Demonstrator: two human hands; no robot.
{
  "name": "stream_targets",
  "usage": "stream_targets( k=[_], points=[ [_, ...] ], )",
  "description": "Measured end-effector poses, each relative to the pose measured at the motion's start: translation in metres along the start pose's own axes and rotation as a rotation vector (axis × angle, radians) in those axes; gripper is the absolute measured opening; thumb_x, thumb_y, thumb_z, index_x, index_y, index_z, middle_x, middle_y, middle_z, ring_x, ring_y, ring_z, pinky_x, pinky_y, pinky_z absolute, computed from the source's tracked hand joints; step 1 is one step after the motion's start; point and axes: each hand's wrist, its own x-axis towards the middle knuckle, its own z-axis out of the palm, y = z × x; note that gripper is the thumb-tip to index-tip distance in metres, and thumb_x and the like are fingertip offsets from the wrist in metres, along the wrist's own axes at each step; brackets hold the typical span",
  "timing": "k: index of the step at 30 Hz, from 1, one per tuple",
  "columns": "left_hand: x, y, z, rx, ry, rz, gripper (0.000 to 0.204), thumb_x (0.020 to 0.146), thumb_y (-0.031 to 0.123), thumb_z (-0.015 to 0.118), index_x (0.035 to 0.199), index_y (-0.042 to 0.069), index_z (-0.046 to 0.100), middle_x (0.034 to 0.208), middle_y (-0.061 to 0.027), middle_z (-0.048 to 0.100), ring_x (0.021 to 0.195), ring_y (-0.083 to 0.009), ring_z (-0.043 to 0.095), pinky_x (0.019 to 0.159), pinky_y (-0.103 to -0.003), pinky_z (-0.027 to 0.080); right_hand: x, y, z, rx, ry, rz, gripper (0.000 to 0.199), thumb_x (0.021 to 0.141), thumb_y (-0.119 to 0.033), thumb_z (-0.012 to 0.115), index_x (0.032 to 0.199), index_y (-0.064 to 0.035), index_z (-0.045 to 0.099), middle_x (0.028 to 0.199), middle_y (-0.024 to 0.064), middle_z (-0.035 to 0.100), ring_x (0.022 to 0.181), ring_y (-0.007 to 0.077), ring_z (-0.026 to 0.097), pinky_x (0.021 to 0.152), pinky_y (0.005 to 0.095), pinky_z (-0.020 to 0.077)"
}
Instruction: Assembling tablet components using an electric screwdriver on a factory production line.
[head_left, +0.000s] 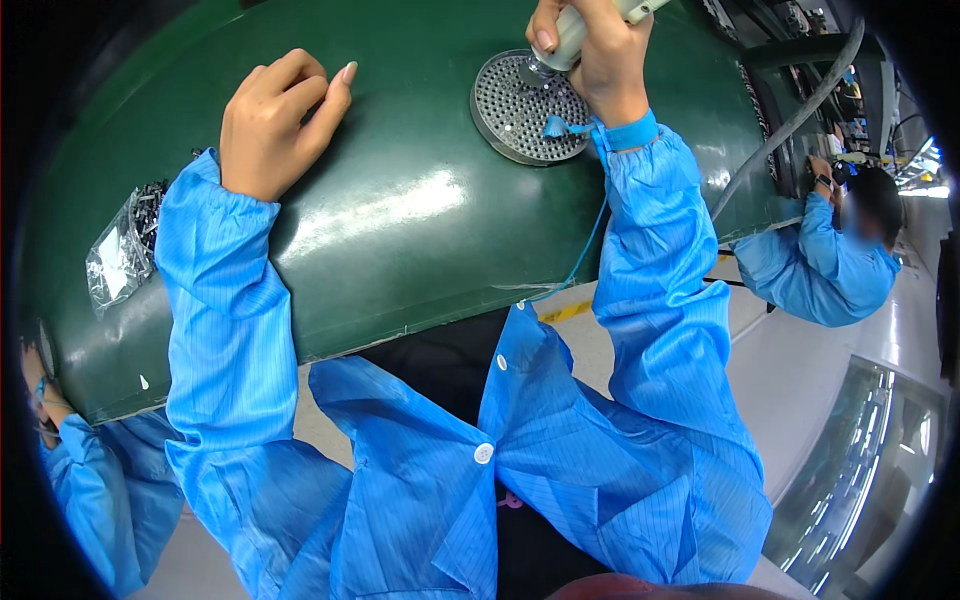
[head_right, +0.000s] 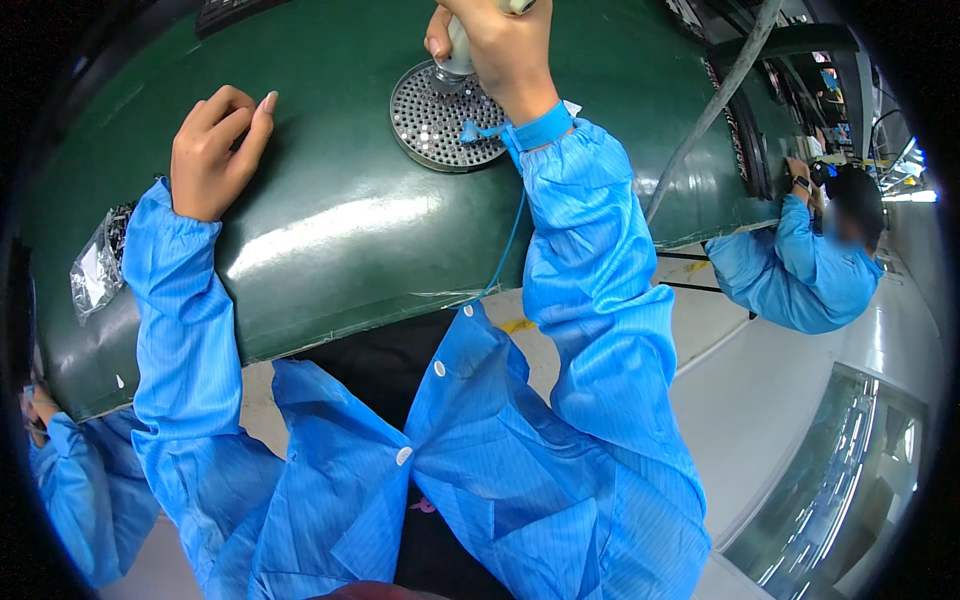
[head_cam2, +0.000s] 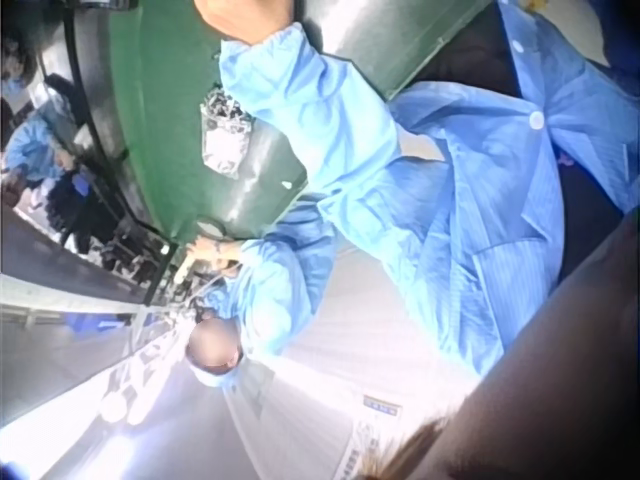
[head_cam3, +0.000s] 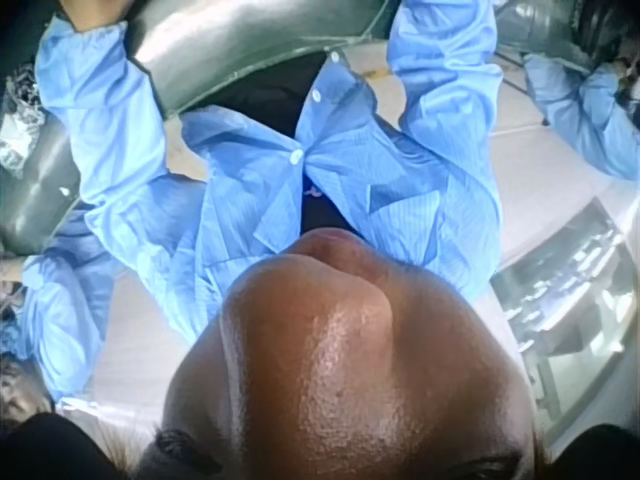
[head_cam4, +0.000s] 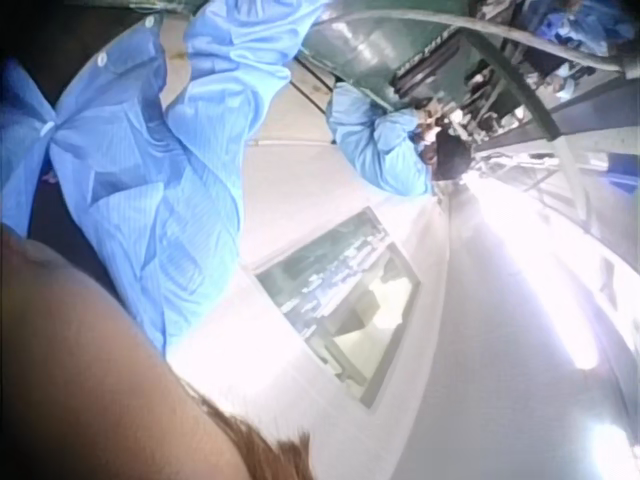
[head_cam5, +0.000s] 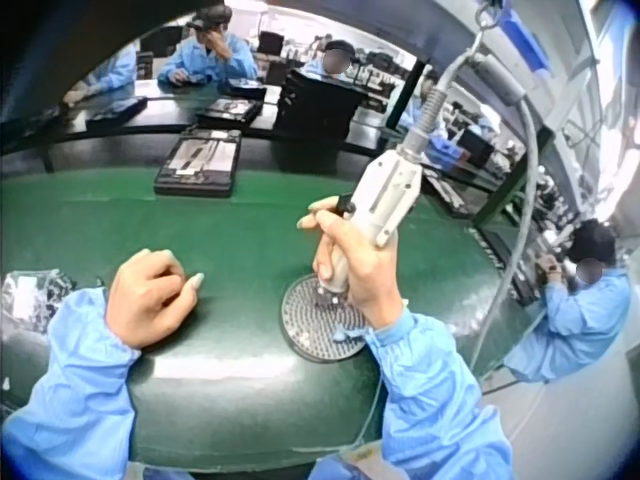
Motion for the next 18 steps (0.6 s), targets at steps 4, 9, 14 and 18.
stream_targets(
  k=[4, 9, 14, 18],
  points=[
    [-0.001, 0.003, -0.002, -0.028, -0.015, -0.035, 0.023, 0.089, 0.007, 0.077, 0.072, -0.002, 0.065, 0.076, -0.0074, 0.06, 0.062, -0.0223, 0.052, 0.058, -0.036, 0.043, 0.0, -0.011, 0.004, 0.021, 0.039, -0.02, 0.02, 0.094, -0.008, 0.067, 0.109, 0.0061, 0.067, 0.09, 0.0166, 0.074, 0.049, 0.0145, 0.059, 0.046, 0.0272, 0.0487],
    [0.015, 0.032, 0.002, -0.166, -0.107, 0.077, 0.024, 0.085, 0.015, 0.079, 0.105, 0.004, 0.074, 0.104, -0.0104, 0.068, 0.09, -0.0283, 0.065, 0.077, -0.037, 0.051, 0.002, -0.023, 0.007, 0.047, 0.048, -0.076, 0.03, 0.092, -0.008, 0.07, 0.118, 0.0066, 0.064, 0.099, 0.0174, 0.073, 0.057, 0.0176, 0.066, 0.05, 0.029, 0.0536],
    [0.02, 0.085, 0.023, -0.211, -0.293, 0.216, 0.048, 0.085, 0.028, 0.078, 0.128, 0.01, 0.067, 0.128, -0.0083, 0.064, 0.116, -0.0306, 0.059, 0.095, -0.042, 0.047, 0.004, -0.025, 0.003, 0.105, 0.044, -0.163, 0.04, 0.092, -0.006, 0.071, 0.128, 0.0081, 0.059, 0.107, 0.0157, 0.071, 0.068, 0.0197, 0.072, 0.059, 0.0313, 0.0596],
    [0.02, 0.088, 0.024, -0.192, -0.296, 0.242, 0.046, 0.085, 0.026, 0.078, 0.126, 0.008, 0.069, 0.124, -0.0075, 0.066, 0.116, -0.0293, 0.06, 0.096, -0.042, 0.047, 0.0, -0.022, 0.0, 0.044, 0.071, -0.105, 0.039, 0.093, -0.002, 0.071, 0.129, 0.0075, 0.06, 0.108, 0.0125, 0.073, 0.068, 0.0155, 0.07, 0.058, 0.0288, 0.0582]
  ],
)
